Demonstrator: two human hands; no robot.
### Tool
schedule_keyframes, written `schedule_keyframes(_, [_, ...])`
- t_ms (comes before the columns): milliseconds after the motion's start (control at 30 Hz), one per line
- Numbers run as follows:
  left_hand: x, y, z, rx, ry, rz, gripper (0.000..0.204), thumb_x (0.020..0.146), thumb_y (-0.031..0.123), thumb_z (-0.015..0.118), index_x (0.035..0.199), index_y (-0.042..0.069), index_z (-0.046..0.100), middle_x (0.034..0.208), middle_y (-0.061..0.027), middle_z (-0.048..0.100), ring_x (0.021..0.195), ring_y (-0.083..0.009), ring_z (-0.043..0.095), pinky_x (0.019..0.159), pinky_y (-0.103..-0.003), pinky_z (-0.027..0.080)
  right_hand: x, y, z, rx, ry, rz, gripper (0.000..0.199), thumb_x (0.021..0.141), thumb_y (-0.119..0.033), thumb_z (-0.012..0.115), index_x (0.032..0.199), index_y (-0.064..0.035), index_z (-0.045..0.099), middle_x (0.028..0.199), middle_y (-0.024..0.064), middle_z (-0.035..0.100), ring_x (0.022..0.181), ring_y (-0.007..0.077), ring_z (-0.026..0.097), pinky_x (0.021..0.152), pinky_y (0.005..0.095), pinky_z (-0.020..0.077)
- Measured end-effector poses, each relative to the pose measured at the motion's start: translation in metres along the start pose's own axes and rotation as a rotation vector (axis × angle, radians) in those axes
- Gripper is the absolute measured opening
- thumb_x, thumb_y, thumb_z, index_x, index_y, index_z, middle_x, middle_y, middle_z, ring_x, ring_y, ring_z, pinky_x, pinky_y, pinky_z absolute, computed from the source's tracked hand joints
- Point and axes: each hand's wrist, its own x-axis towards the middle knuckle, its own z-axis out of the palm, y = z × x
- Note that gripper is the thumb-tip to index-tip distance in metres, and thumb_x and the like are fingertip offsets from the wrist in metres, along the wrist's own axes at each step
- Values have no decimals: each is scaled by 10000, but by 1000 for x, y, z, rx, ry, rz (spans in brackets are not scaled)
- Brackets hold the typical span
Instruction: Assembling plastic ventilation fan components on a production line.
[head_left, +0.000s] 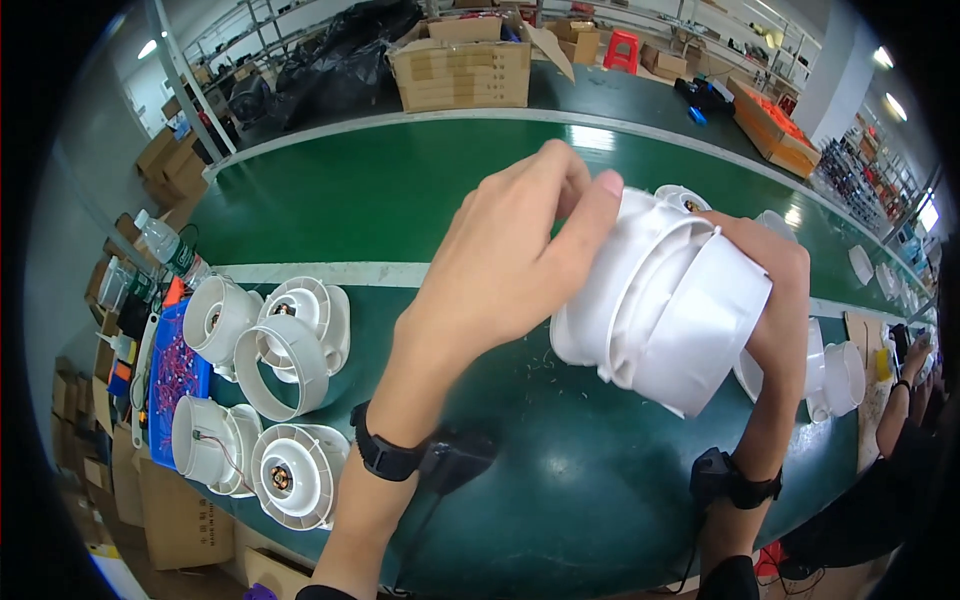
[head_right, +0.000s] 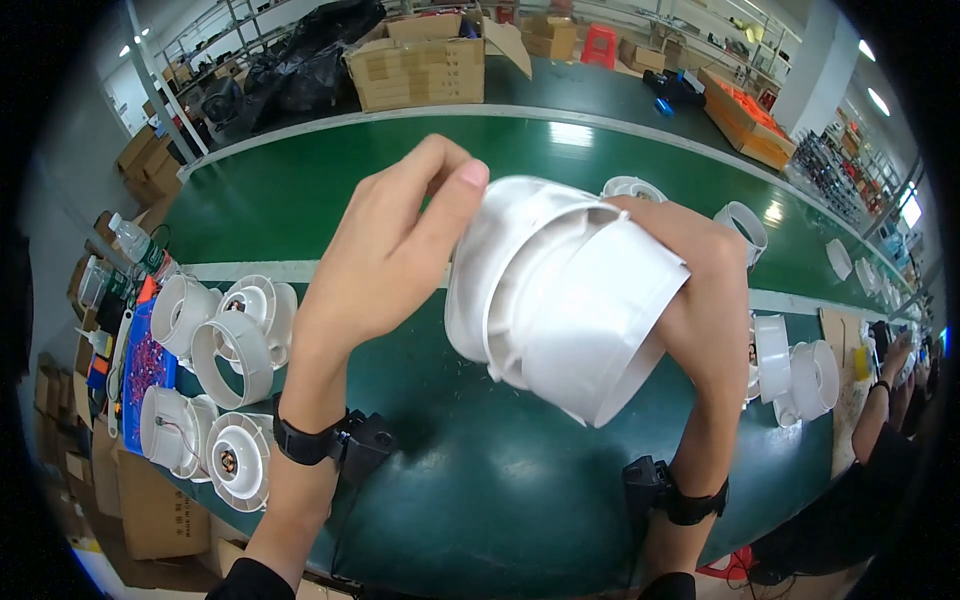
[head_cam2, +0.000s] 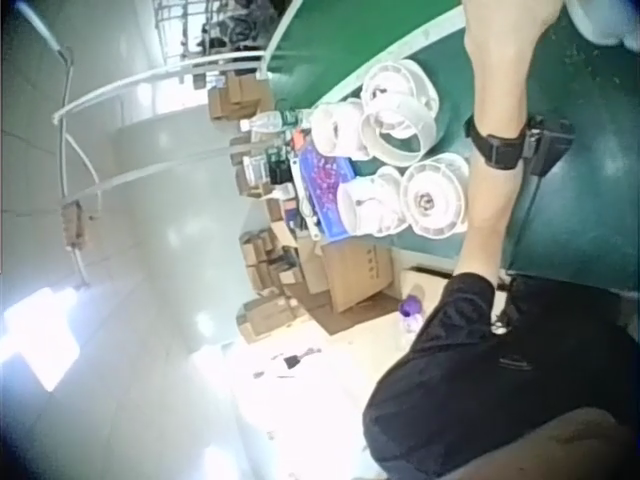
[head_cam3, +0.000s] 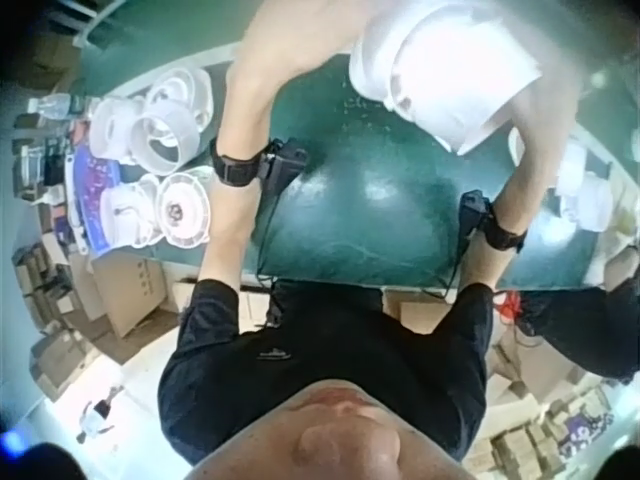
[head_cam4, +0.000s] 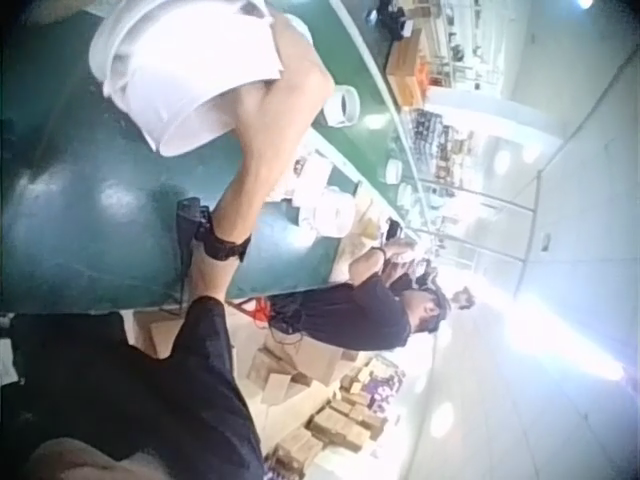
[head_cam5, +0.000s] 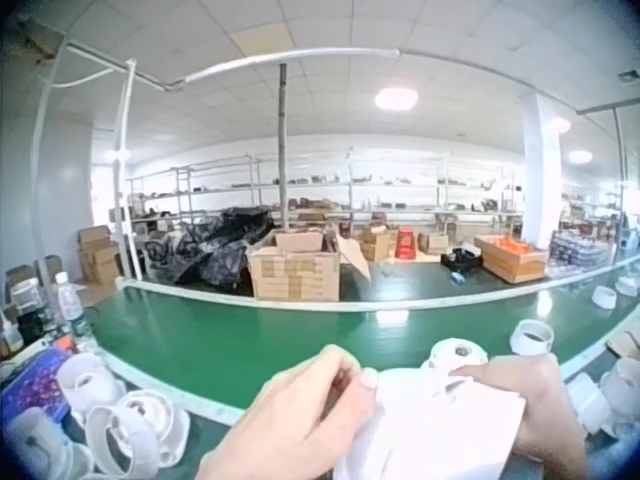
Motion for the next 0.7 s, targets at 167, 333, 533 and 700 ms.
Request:
schedule_keyframes(167, [-2,-14,3,-176,-215,3,570,916,345,672,1326,6,468,1094,-179,638,894,-205,614,775,-317,501,0,21,7,-3,-156,433,284,725,-71,683,977,60,685,863,164,710,787,244,676,738,336,511])
schedule_keyframes(333, [4,-58,-7,-457,-381,-118,619,862,292,750,1347,31,467,1113,-151,639,989,-171,616,798,-304,518,-4,24,38,-88,-25,236,231,772,-42,558,947,52,677,834,248,668,742,383,645,737,382,499])
schedule_keyframes(533, [12,-108,1,-763,-358,-393,522,884,302,718,1332,126,514,876,-52,657,671,-82,612,474,-247,513,-45,109,29,-101,-79,272,398,859,-99,539,1237,18,590,995,152,654,834,291,617,791,368,492])
schedule_keyframes(700, [10,-167,43,-779,282,-614,624,850,273,679,1334,78,337,1117,-186,577,876,-283,668,551,-409,594,-44,140,26,197,229,516,485,987,-301,496,1384,-25,461,987,110,633,857,177,605,782,306,493])
